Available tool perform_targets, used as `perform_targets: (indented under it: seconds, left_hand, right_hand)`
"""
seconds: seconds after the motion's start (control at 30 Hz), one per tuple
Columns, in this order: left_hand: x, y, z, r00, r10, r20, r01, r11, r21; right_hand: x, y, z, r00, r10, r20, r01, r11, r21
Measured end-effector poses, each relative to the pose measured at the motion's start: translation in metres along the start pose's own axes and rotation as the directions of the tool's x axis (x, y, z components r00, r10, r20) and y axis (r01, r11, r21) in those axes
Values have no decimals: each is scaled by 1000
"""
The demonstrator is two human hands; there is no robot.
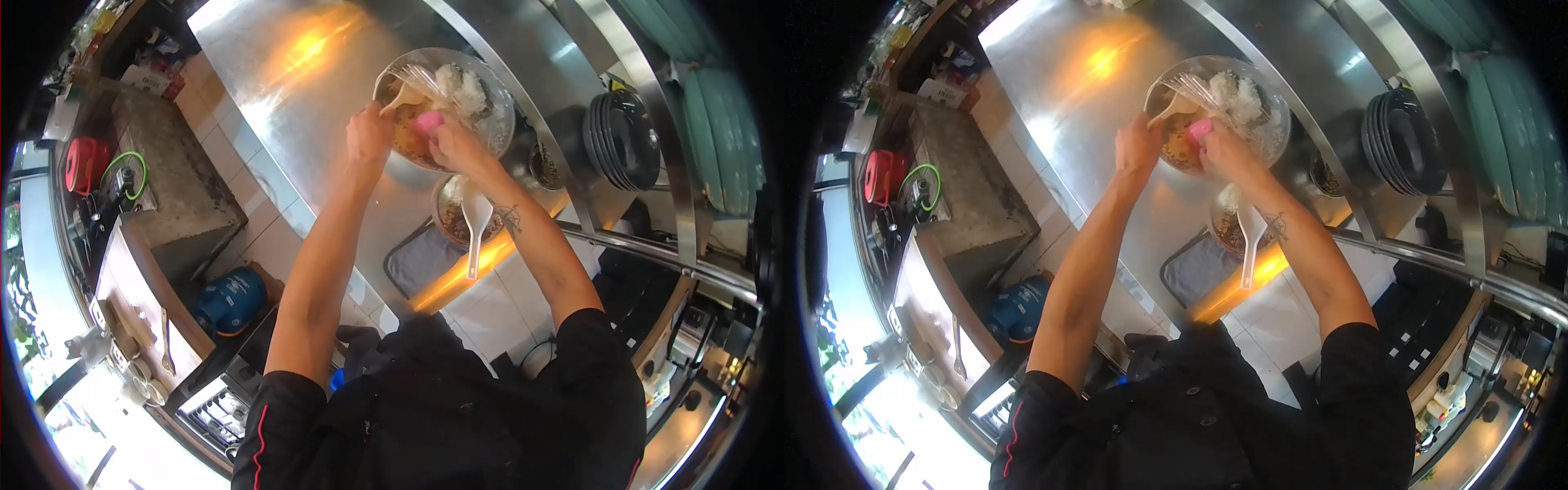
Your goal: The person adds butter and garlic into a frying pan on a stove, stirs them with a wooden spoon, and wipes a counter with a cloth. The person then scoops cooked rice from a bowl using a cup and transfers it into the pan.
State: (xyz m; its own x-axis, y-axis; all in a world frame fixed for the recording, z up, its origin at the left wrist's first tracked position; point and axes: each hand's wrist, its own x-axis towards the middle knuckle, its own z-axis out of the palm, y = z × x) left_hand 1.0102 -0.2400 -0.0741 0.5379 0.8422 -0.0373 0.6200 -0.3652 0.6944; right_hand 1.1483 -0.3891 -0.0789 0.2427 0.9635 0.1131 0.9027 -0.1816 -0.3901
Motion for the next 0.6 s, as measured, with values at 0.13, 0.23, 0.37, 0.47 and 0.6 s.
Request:
perform_targets:
  seconds: [0.13, 0.23, 0.37, 0.47, 0.6]
  left_hand:
    - [1, -4, 6, 1000, 1, 22, 0, 998, -60]
    - [1, -14, 8, 1000, -8, -28, 5, 996, -89]
    - [5, -7, -2, 999, -37, -22, 34, 992, -125]
    - [4, -11, -11, 999, -35, 9, 36, 992, -123]
    - [2, -16, -20, 995, 59, 82, -46, 988, -149]
  right_hand:
    - [16, -2, 15, 996, -78, 44, 71, 988, 135]
    - [17, -9, 4, 971, -133, 200, 93, 976, 196]
    - [23, -1, -25, 938, -130, 321, 17, 943, 333]
    - [27, 16, -30, 848, 5, 530, -292, 839, 459]
    - [25, 34, -29, 802, 103, 589, -523, 598, 608]
